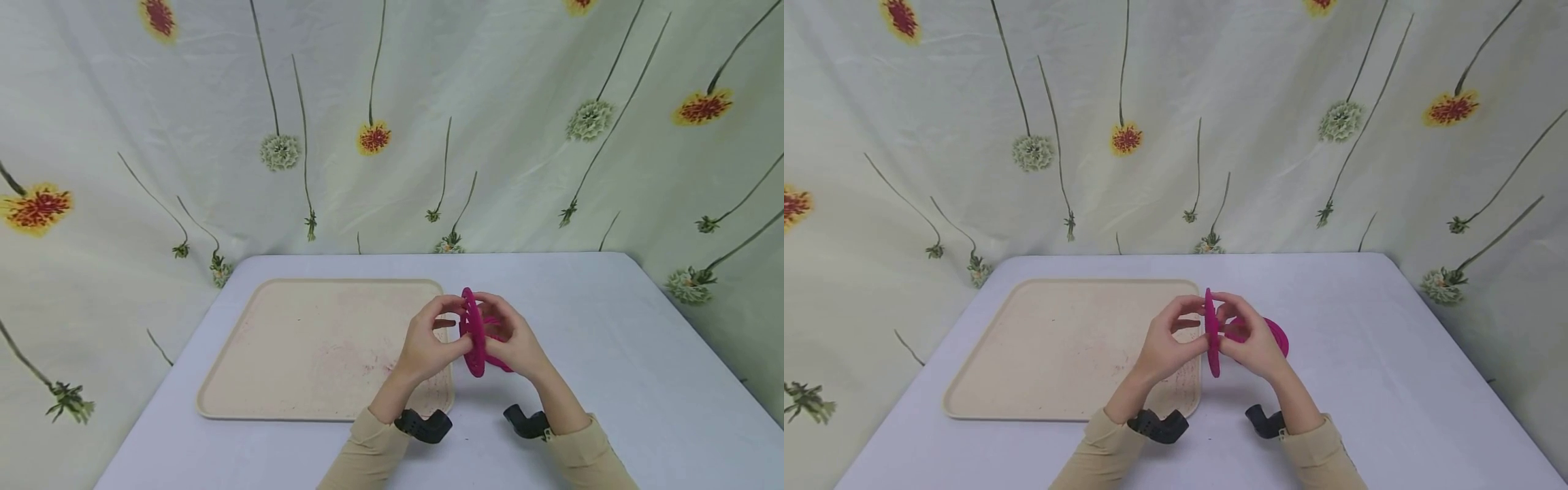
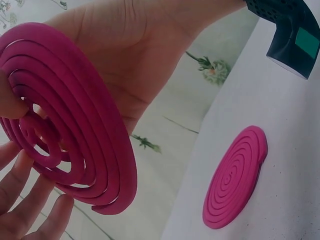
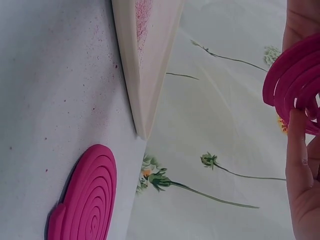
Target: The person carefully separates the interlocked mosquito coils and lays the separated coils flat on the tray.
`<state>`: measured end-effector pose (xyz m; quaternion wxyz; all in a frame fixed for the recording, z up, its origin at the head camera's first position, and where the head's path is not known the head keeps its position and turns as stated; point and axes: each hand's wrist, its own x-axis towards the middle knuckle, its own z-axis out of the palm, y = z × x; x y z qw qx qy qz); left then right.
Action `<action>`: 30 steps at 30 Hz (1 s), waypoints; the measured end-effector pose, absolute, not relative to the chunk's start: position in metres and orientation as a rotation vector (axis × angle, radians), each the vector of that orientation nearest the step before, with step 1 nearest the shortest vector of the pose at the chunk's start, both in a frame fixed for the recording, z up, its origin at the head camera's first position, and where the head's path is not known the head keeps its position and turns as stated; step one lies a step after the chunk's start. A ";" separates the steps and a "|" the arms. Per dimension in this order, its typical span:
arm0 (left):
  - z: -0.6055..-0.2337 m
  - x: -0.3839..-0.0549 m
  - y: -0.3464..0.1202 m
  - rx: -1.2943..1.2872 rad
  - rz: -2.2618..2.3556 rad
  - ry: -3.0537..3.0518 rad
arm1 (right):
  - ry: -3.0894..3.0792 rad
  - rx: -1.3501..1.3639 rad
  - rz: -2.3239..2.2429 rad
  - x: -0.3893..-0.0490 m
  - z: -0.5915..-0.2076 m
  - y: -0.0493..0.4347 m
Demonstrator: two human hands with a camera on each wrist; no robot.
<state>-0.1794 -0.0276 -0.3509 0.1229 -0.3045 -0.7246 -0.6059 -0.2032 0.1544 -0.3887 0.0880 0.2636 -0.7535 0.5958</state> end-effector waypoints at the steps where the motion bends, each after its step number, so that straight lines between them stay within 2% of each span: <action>1: -0.352 -0.180 -0.027 -0.895 -1.774 -2.110 | -2.245 0.787 1.770 -0.203 -0.389 0.155; 12: -0.385 -0.203 -0.023 -0.849 -1.746 -2.089 | -2.246 0.841 1.789 -0.204 -0.388 0.156; 30: -0.387 -0.205 -0.023 -0.894 -1.731 -2.070 | -2.214 0.938 1.797 -0.206 -0.389 0.160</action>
